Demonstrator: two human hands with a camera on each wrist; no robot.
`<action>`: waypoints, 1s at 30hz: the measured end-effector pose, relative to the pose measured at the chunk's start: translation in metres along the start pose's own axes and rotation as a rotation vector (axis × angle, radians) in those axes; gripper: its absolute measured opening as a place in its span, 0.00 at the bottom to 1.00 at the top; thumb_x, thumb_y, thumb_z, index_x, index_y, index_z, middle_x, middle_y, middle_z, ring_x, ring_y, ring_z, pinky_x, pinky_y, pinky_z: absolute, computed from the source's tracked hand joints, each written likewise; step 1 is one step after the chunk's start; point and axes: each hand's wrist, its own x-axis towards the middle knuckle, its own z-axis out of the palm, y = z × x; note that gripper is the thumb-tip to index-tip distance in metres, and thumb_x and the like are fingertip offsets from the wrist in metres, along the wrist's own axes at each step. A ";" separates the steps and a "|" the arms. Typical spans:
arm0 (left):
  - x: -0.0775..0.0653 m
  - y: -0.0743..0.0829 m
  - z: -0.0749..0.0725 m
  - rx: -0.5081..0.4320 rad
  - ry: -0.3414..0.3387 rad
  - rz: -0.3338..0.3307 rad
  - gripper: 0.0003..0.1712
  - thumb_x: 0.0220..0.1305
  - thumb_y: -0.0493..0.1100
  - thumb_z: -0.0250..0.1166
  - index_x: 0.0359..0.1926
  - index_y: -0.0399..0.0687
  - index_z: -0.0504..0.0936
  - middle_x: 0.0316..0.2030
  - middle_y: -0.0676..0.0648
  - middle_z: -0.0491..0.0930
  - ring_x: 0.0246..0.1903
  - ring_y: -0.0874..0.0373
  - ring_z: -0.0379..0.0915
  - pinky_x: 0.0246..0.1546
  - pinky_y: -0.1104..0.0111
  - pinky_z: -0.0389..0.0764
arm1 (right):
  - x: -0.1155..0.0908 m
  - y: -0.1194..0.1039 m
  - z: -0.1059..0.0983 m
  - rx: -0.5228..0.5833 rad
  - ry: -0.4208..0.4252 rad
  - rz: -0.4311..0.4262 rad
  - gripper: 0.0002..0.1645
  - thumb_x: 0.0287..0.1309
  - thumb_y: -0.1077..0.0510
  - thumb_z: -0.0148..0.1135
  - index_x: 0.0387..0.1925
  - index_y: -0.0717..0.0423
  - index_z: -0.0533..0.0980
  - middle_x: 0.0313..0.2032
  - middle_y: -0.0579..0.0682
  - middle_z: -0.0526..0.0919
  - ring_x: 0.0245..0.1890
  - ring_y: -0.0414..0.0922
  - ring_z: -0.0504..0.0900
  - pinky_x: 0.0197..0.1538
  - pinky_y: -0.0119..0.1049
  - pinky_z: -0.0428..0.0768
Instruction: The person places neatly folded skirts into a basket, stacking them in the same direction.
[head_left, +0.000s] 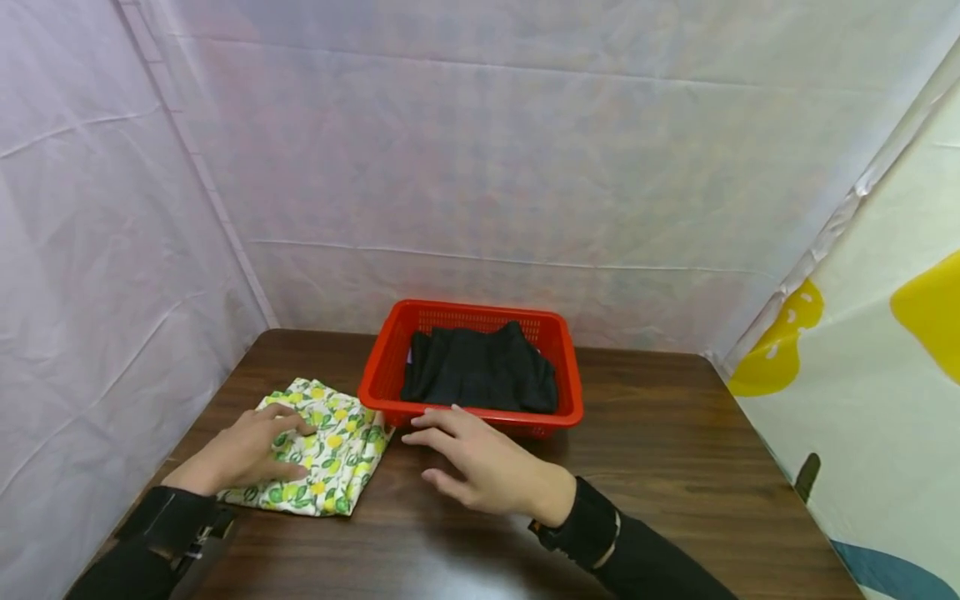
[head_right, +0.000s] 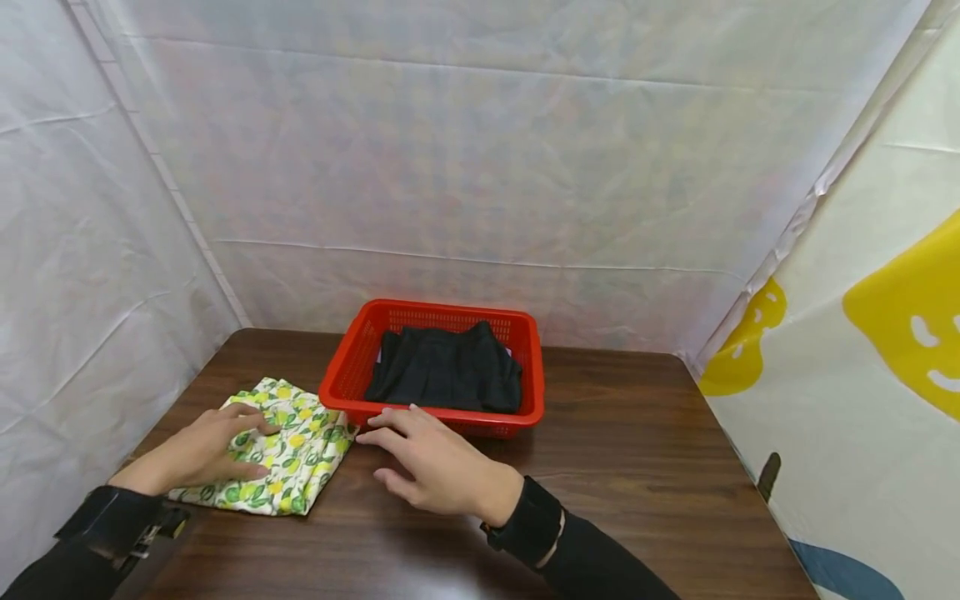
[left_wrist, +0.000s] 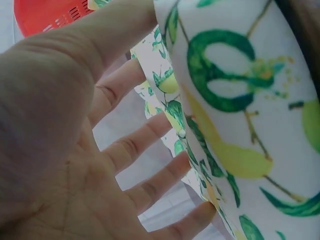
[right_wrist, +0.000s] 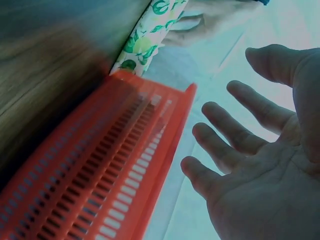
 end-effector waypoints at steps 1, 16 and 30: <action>-0.002 -0.001 0.000 -0.012 -0.004 0.007 0.36 0.67 0.61 0.87 0.70 0.57 0.88 0.77 0.29 0.75 0.72 0.12 0.69 0.54 0.22 0.84 | 0.002 -0.002 0.001 -0.008 -0.006 -0.012 0.31 0.86 0.48 0.70 0.81 0.48 0.78 0.82 0.53 0.78 0.84 0.49 0.76 0.91 0.54 0.70; -0.020 0.021 0.014 -0.078 0.006 0.143 0.35 0.62 0.59 0.89 0.67 0.58 0.90 0.72 0.36 0.79 0.66 0.27 0.76 0.51 0.35 0.90 | 0.023 -0.024 0.029 -0.103 -0.246 -0.065 0.35 0.91 0.44 0.62 0.89 0.46 0.69 0.87 0.52 0.73 0.92 0.54 0.67 0.92 0.58 0.68; -0.011 0.070 0.034 -0.097 0.001 0.186 0.38 0.62 0.64 0.89 0.70 0.65 0.90 0.75 0.40 0.78 0.67 0.31 0.76 0.50 0.28 0.86 | 0.009 -0.016 0.037 -0.045 -0.407 0.076 0.28 0.90 0.34 0.59 0.78 0.39 0.81 0.75 0.40 0.83 0.77 0.40 0.82 0.84 0.49 0.79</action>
